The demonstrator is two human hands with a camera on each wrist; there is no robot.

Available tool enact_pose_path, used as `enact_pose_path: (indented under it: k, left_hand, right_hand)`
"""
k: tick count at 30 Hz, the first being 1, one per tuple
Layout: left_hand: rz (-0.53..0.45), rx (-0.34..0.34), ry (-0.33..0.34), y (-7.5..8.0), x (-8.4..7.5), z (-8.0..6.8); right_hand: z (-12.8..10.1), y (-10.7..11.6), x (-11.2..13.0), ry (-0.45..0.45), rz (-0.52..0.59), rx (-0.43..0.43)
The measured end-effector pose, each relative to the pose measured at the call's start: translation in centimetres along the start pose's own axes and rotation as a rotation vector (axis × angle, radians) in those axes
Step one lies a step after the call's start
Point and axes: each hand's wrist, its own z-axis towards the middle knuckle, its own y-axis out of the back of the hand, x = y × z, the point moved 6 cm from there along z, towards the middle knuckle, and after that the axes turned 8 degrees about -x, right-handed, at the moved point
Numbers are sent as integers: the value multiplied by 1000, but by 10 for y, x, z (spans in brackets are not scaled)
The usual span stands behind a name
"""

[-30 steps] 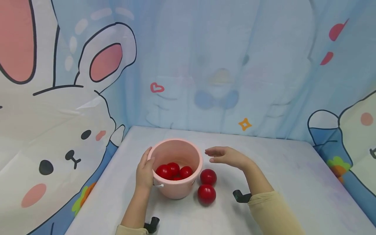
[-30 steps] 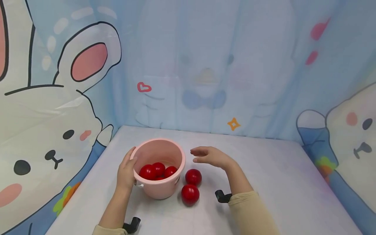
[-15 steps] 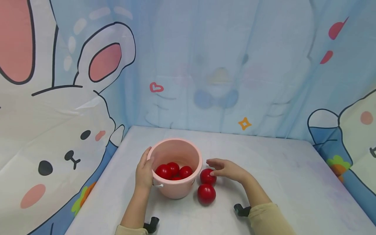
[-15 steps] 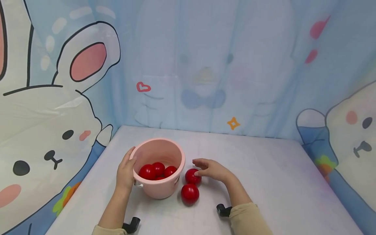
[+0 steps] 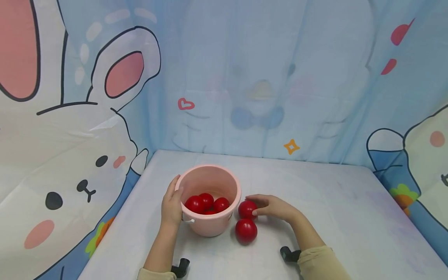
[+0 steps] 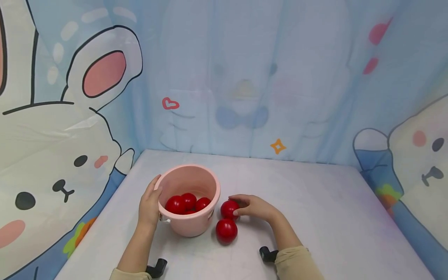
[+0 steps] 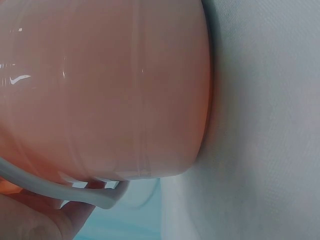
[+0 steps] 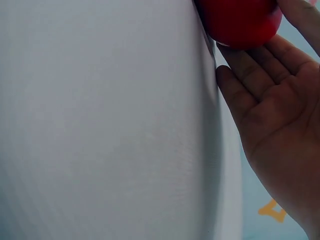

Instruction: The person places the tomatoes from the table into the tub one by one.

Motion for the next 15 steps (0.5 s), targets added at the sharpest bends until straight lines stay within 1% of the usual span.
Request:
enact_pose_path:
  k: [5,15]
  left_hand:
    - [1,-1,-5,0,0,0]
    - [-13,3,-4,0,-1,-1]
  right_hand:
    - [-1,-1,-1,-2,19,6]
    - [0,-2,-5,-12,8,-18]
